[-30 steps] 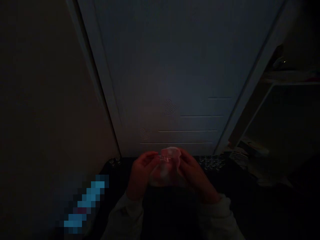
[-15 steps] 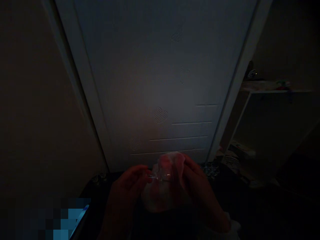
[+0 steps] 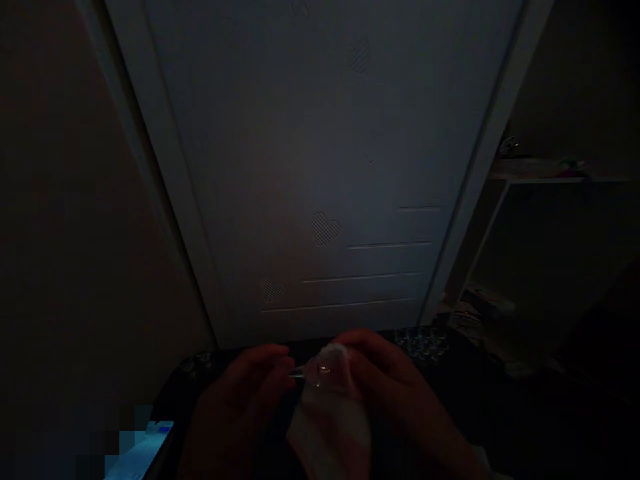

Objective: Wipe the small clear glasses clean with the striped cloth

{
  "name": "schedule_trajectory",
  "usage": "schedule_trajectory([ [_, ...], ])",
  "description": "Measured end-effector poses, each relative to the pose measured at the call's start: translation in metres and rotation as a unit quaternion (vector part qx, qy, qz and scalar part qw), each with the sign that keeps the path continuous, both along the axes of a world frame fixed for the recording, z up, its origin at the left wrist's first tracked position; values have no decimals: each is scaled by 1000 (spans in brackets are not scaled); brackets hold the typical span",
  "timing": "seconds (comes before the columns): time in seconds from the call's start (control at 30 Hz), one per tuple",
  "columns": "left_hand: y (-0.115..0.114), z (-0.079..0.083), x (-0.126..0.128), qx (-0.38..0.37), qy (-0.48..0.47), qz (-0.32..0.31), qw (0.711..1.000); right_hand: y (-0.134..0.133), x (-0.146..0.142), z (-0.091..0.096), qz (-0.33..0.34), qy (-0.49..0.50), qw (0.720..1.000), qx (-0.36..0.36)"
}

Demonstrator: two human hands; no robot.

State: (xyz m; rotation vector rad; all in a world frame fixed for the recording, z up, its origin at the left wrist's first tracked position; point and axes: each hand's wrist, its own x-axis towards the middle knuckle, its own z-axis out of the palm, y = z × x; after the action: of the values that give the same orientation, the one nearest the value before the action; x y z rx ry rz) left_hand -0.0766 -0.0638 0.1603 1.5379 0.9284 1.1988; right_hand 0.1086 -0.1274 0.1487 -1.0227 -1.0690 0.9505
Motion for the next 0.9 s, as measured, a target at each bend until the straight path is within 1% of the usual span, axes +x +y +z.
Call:
schedule_trajectory([
  [0.1, 1, 1, 3, -9, 9, -10, 1000, -1, 2, 2, 12, -22, 1000, -3],
  [0.2, -2, 2, 5, -8, 10, -7, 1000, -4, 5, 6, 24, -37, 999, -19],
  [0.4, -16, 11, 6, -28, 43, 17, 999, -11, 5, 14, 44, -56, 997, -38],
  [0.57, -23, 16, 4, 19, 54, 8, 998, -13, 3, 18, 56, -67, 995, -57],
  [0.63, -26, 17, 5, 14, 34, 13, 999, -13, 3, 18, 55, -66, 995, -51],
  [0.73, -29, 17, 8, -44, -29, 33, 998, -14, 4, 17, 60, -74, 995, -27],
  [0.77, -29, 16, 8, -61, -42, 24, 997, -14, 5, 17, 62, -76, 995, -21],
  [0.83, -26, 14, 6, -76, -48, -15, 996, -15, 5, 17, 64, -78, 995, -16],
  [0.9, -23, 12, 3, -58, -32, -34, 997, -15, 6, 18, 65, -83, 994, -20],
])
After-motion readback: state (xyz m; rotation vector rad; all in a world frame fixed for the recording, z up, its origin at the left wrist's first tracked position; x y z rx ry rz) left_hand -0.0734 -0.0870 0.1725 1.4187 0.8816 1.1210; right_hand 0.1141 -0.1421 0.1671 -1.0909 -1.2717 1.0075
